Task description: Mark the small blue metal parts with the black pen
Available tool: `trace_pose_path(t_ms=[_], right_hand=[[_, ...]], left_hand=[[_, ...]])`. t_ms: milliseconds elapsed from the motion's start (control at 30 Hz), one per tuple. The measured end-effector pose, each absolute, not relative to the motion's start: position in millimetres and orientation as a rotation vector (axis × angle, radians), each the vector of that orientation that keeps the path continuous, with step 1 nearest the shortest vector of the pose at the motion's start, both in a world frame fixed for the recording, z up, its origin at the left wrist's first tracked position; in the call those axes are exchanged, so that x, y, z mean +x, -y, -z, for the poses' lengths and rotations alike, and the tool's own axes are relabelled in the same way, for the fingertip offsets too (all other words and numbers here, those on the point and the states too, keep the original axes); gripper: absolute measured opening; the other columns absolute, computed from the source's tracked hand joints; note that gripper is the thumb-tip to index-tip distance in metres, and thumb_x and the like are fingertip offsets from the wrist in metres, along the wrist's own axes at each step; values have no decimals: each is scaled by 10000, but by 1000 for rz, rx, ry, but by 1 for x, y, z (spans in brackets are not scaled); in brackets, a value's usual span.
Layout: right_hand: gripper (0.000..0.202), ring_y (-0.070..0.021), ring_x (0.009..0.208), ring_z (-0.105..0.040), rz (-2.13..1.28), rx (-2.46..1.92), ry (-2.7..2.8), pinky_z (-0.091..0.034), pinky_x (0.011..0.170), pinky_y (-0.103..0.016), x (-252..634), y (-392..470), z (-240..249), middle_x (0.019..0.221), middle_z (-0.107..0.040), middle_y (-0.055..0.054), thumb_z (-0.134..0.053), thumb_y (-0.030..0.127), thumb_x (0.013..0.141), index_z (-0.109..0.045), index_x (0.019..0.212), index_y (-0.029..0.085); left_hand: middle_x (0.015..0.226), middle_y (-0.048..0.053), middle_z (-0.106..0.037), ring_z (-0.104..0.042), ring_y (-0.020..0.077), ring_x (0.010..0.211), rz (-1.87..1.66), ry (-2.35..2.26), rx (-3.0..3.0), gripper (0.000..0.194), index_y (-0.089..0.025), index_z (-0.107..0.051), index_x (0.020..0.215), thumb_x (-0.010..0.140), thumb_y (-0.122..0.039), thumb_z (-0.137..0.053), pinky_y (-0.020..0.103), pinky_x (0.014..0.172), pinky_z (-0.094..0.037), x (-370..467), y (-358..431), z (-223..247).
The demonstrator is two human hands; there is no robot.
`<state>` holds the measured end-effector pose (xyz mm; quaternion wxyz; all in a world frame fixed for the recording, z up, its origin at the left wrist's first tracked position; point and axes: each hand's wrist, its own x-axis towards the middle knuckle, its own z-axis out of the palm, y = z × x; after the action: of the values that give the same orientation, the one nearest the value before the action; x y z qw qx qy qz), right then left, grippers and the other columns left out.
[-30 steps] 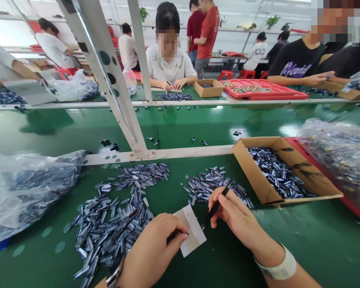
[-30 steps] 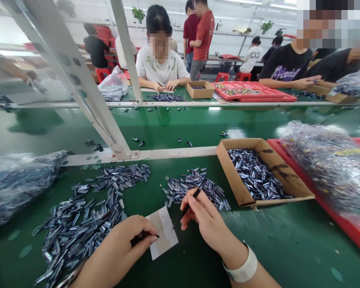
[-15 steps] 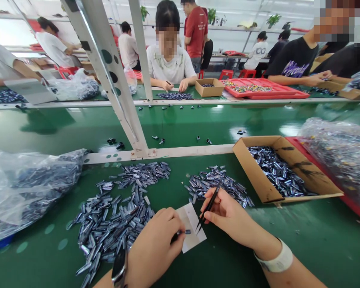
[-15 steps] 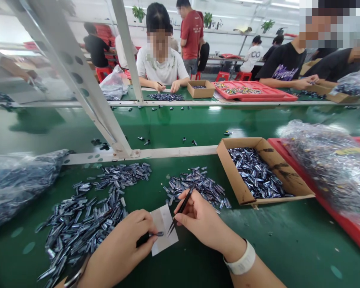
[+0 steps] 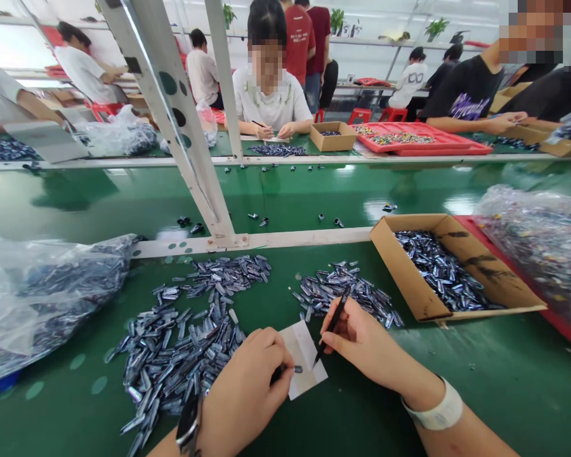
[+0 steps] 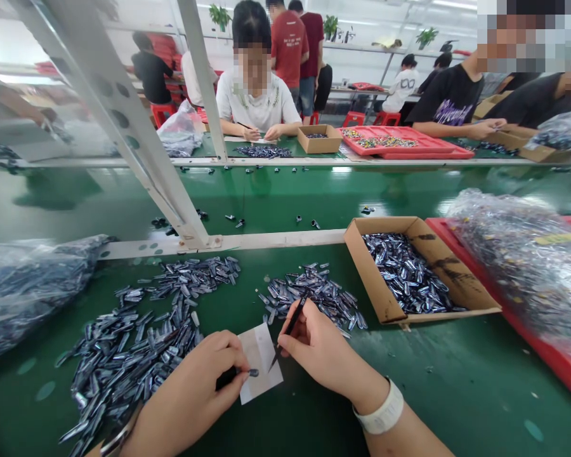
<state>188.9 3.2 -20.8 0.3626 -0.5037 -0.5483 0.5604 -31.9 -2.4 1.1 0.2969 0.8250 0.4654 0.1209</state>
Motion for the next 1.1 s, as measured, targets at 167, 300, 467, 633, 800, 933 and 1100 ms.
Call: trace_pose_path(t_ms=[167, 300, 467, 633, 800, 933, 1100], right_hand=[[206, -177, 698, -680, -1448, -1289, 1405, -579, 678, -364, 190, -3, 24, 808, -655, 13, -681, 236, 855, -474, 855, 239], [198, -178, 715, -680, -1465, -1282, 1392, -583, 687, -369, 190, -4, 25, 817, -650, 15, -677, 228, 853, -480, 865, 239], [200, -182, 737, -682, -1483, -1284, 1402, -586, 706, -375, 192, -4, 26, 824, -656, 9, -680, 271, 863, -482, 877, 239], [194, -184, 750, -681, -1491, -1282, 1415, -593, 716, -382, 193, -4, 29, 840, -652, 3, -670, 276, 872, -481, 891, 236], [221, -178, 752, -673, -1518, -1296, 1411, -592, 705, -369, 191, -4, 29, 844, -634, 8, -679, 246, 860, -461, 894, 236], [219, -168, 737, -675, -1540, -1295, 1390, -584, 715, -360, 189, -4, 26, 834, -628, 16, -677, 234, 855, -461, 889, 235], [259, -171, 682, -692, -1513, -1317, 1301, -575, 709, -371, 188, -5, 20, 796, -629, 30, -702, 305, 835, -462, 908, 237]], left_hand=[[880, -1, -625, -605, 191, 869, -332, -1251, 2162, 138, -219, -636, 777, 778, -83, -611, 316, 780, -506, -35, 1, 0], [905, 5, -621, -605, 198, 892, -348, -1263, 2161, 150, -210, -634, 804, 752, -71, -618, 328, 802, -504, -36, 2, 2], [882, 8, -605, -591, 193, 871, -319, -1246, 2160, 178, -200, -621, 760, 769, -26, -581, 332, 790, -493, -34, 3, 1], [881, 12, -602, -584, 194, 884, -308, -1272, 2115, 188, -190, -615, 737, 784, -12, -579, 338, 806, -487, -31, 2, -1], [883, 10, -605, -585, 192, 890, -274, -1284, 2088, 178, -190, -619, 732, 790, -25, -584, 334, 813, -487, -30, 2, -3], [879, 6, -604, -588, 189, 881, -283, -1279, 2116, 181, -194, -619, 732, 786, -27, -578, 331, 809, -490, -31, 2, -1], [875, 3, -609, -590, 187, 872, -303, -1272, 2136, 181, -200, -623, 728, 778, -30, -582, 325, 796, -493, -32, 2, 0]])
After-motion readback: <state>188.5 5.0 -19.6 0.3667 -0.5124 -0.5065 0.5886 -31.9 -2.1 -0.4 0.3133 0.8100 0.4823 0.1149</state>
